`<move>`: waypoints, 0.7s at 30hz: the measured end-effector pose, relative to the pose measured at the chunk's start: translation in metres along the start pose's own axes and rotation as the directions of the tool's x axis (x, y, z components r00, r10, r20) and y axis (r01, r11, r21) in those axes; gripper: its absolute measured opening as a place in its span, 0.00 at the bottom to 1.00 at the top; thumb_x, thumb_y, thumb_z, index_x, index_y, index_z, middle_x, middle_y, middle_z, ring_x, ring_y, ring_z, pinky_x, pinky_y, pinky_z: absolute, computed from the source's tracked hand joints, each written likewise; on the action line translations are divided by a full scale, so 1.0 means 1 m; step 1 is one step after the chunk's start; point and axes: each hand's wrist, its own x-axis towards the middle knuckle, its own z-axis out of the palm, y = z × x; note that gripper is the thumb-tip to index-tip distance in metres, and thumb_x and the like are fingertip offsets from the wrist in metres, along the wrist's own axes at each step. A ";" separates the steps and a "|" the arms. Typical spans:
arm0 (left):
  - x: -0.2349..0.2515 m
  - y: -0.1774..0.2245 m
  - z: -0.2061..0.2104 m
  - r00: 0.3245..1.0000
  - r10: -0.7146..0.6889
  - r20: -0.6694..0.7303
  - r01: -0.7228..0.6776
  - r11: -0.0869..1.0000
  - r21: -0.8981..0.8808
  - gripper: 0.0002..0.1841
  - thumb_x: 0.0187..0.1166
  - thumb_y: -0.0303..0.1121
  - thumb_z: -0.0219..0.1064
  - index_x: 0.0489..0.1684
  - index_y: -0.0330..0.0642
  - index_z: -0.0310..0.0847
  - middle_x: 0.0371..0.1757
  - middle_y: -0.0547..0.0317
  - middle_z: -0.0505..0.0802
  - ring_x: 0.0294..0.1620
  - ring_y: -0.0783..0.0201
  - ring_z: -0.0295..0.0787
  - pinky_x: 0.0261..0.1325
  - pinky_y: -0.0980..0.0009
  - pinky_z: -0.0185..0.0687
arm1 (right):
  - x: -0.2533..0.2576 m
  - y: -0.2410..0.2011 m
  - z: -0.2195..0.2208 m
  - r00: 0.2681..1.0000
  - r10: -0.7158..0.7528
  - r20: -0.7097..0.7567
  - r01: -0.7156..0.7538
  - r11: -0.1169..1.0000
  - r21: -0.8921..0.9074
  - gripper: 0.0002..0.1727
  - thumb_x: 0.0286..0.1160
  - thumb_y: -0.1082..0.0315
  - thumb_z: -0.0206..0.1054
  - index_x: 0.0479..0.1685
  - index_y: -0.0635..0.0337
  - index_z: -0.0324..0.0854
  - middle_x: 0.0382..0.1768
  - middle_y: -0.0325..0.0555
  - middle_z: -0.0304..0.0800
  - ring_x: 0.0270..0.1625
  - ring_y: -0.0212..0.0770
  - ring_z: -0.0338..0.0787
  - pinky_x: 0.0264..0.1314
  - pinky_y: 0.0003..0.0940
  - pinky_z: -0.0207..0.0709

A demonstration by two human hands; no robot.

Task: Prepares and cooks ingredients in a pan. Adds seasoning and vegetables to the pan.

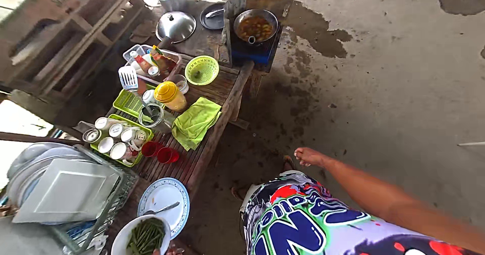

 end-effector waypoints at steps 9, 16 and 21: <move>-0.224 -0.086 0.230 0.923 -0.250 0.292 0.234 0.968 0.090 0.13 0.88 0.30 0.46 0.29 0.47 0.70 0.07 0.68 0.71 0.03 0.75 0.63 0.07 0.79 0.62 | 0.002 0.010 -0.148 0.943 -0.329 0.055 0.333 0.935 -0.123 0.24 0.96 0.57 0.50 0.78 0.63 0.73 0.65 0.63 0.85 0.59 0.56 0.90 0.66 0.53 0.81; -0.328 -0.141 0.367 0.716 -0.480 0.507 0.297 0.867 0.401 0.03 0.84 0.25 0.51 0.46 0.41 0.68 0.12 0.62 0.75 0.04 0.73 0.65 0.06 0.78 0.63 | -0.021 0.033 -0.204 0.898 -0.436 0.060 0.428 0.897 0.111 0.23 0.95 0.57 0.52 0.76 0.63 0.74 0.65 0.58 0.87 0.57 0.50 0.92 0.63 0.47 0.85; -0.358 -0.141 0.452 0.555 -0.565 0.610 0.254 0.814 0.523 0.09 0.83 0.23 0.51 0.56 0.42 0.68 0.15 0.59 0.79 0.05 0.73 0.67 0.07 0.79 0.65 | -0.011 0.007 -0.247 0.851 -0.524 -0.040 0.518 0.825 0.225 0.20 0.93 0.61 0.54 0.68 0.69 0.77 0.54 0.58 0.89 0.49 0.44 0.93 0.57 0.41 0.87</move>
